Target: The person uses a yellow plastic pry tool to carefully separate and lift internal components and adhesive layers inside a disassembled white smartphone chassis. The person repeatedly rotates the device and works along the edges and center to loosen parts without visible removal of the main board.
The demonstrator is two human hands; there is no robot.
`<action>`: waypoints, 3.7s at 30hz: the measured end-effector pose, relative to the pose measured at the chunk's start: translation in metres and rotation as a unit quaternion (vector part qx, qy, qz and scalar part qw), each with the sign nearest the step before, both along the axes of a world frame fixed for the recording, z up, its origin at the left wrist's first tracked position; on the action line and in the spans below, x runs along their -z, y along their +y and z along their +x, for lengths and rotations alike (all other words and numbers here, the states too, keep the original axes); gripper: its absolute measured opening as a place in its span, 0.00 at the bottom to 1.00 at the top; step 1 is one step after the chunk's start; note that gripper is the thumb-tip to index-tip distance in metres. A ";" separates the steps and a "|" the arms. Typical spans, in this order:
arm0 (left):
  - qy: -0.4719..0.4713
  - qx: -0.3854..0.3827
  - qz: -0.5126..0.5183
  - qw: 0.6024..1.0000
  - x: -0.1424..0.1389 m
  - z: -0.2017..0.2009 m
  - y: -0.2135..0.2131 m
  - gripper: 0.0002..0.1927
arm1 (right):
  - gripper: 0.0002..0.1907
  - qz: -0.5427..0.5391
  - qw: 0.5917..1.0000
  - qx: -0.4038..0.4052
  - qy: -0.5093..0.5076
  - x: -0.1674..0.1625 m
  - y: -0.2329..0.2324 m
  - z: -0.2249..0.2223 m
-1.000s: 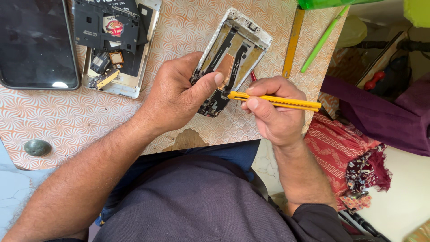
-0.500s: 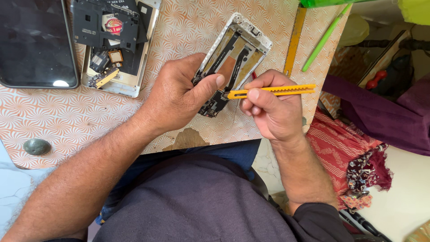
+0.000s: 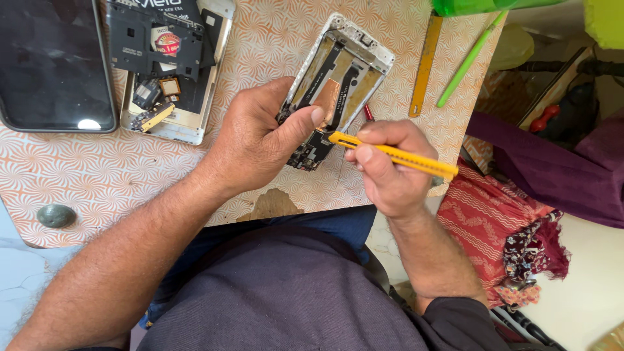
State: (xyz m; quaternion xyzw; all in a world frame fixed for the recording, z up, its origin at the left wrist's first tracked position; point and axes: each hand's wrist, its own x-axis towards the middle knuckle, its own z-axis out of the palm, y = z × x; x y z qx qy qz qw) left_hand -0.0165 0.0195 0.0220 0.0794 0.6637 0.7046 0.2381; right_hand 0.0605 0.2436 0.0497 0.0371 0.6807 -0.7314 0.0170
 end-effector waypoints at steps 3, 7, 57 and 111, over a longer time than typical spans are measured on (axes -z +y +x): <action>-0.001 -0.004 -0.012 1.000 0.000 0.000 0.001 0.15 | 0.08 0.052 0.998 -0.003 0.047 -0.001 -0.007 0.001; 0.007 -0.013 0.054 0.998 0.000 0.000 0.000 0.16 | 0.09 0.133 0.982 -0.029 0.133 -0.001 -0.012 -0.003; 0.146 0.026 0.025 0.989 -0.009 -0.002 0.000 0.10 | 0.07 0.104 0.992 -0.071 0.006 -0.023 0.007 -0.011; 0.185 0.060 -0.034 0.980 0.001 -0.003 0.001 0.12 | 0.06 -0.108 0.977 0.035 -0.180 -0.001 0.012 -0.005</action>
